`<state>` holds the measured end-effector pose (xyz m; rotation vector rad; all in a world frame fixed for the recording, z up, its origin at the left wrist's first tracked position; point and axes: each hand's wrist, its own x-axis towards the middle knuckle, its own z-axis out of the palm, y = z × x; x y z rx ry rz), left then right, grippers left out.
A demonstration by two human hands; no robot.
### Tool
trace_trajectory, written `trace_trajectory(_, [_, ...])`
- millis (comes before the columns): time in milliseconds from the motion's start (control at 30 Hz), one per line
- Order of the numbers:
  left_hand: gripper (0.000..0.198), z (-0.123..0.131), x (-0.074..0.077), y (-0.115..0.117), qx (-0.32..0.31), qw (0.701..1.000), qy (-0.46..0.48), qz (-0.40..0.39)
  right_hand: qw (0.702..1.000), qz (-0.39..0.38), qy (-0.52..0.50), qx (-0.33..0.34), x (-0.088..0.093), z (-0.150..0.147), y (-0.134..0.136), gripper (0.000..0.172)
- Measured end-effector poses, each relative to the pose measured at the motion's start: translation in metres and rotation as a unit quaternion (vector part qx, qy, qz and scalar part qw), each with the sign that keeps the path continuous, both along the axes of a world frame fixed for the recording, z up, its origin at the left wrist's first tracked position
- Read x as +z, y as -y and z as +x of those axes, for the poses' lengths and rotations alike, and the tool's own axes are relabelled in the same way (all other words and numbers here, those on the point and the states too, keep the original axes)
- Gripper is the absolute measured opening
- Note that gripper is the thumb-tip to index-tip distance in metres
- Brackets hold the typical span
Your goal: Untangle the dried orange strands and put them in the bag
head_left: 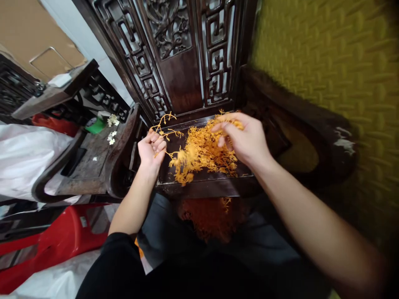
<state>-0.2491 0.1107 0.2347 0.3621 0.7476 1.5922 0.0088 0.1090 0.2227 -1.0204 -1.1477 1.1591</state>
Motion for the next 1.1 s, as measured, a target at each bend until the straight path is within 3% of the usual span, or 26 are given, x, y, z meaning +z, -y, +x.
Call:
trace_trajectory(100, [0.023,0.006,0.002,0.000,-0.005,1.000,-0.005,0.001,0.995,0.013,0.074,0.067,-0.009,-0.008,0.005,0.035])
trace_trajectory(200, [0.021,0.009,0.002,0.002,-0.012,1.000,-0.005,0.012,0.974,0.060,0.185,0.116,-0.013,-0.014,0.011,0.035])
trace_trajectory(367, [0.019,0.023,-0.002,0.007,-0.008,0.999,-0.038,0.033,0.930,0.027,0.308,0.197,-0.027,-0.042,0.024,0.058])
trace_trajectory(500, [0.017,0.039,-0.007,0.010,0.018,0.991,-0.107,0.071,0.909,0.055,0.337,0.238,-0.032,-0.061,0.031,0.035])
trace_trajectory(567, [0.017,0.036,-0.008,0.009,-0.004,0.974,-0.213,0.074,0.918,0.070,0.292,0.259,-0.031,-0.058,0.029,0.027])
trace_trajectory(600, [0.019,0.029,-0.006,0.009,-0.032,0.951,-0.300,0.065,0.925,0.058,0.260,0.271,-0.030,-0.053,0.026,0.026])
trace_trajectory(633, [0.020,0.021,-0.004,0.008,-0.066,0.910,-0.407,0.048,0.931,0.029,0.226,0.287,-0.030,-0.048,0.023,0.026])
trace_trajectory(700, [0.019,0.000,0.003,0.009,-0.095,0.775,-0.625,0.002,0.930,-0.062,0.153,0.329,-0.028,-0.036,0.016,0.027])
trace_trajectory(767, [0.016,-0.017,0.013,0.012,-0.022,0.635,-0.772,-0.008,0.913,-0.140,0.089,0.372,-0.028,-0.027,0.010,0.028])
trace_trajectory(800, [0.018,-0.020,0.019,0.016,0.030,0.589,-0.808,0.019,0.905,-0.158,0.066,0.390,-0.027,-0.024,0.008,0.028])
trace_trajectory(833, [0.021,-0.020,0.024,0.020,0.066,0.563,-0.821,0.070,0.898,-0.165,0.053,0.404,-0.027,-0.023,0.007,0.028])
trace_trajectory(867, [0.023,-0.017,0.027,0.024,0.063,0.554,-0.819,0.137,0.894,-0.165,0.048,0.415,-0.026,-0.022,0.006,0.028])
trace_trajectory(900, [0.026,-0.010,0.029,0.029,0.019,0.554,-0.806,0.210,0.890,-0.159,0.048,0.424,-0.026,-0.022,0.006,0.028])
trace_trajectory(967, [0.033,0.006,0.027,0.037,-0.128,0.559,-0.756,0.317,0.885,-0.136,0.057,0.442,-0.025,-0.023,0.007,0.028])
trace_trajectory(1033, [0.038,0.019,0.018,0.041,-0.229,0.571,-0.716,0.328,0.878,-0.117,0.077,0.458,-0.026,-0.024,0.008,0.029])
trace_trajectory(1100, [0.036,0.024,0.008,0.040,-0.259,0.596,-0.711,0.270,0.881,-0.120,0.091,0.448,-0.026,-0.024,0.007,0.028])
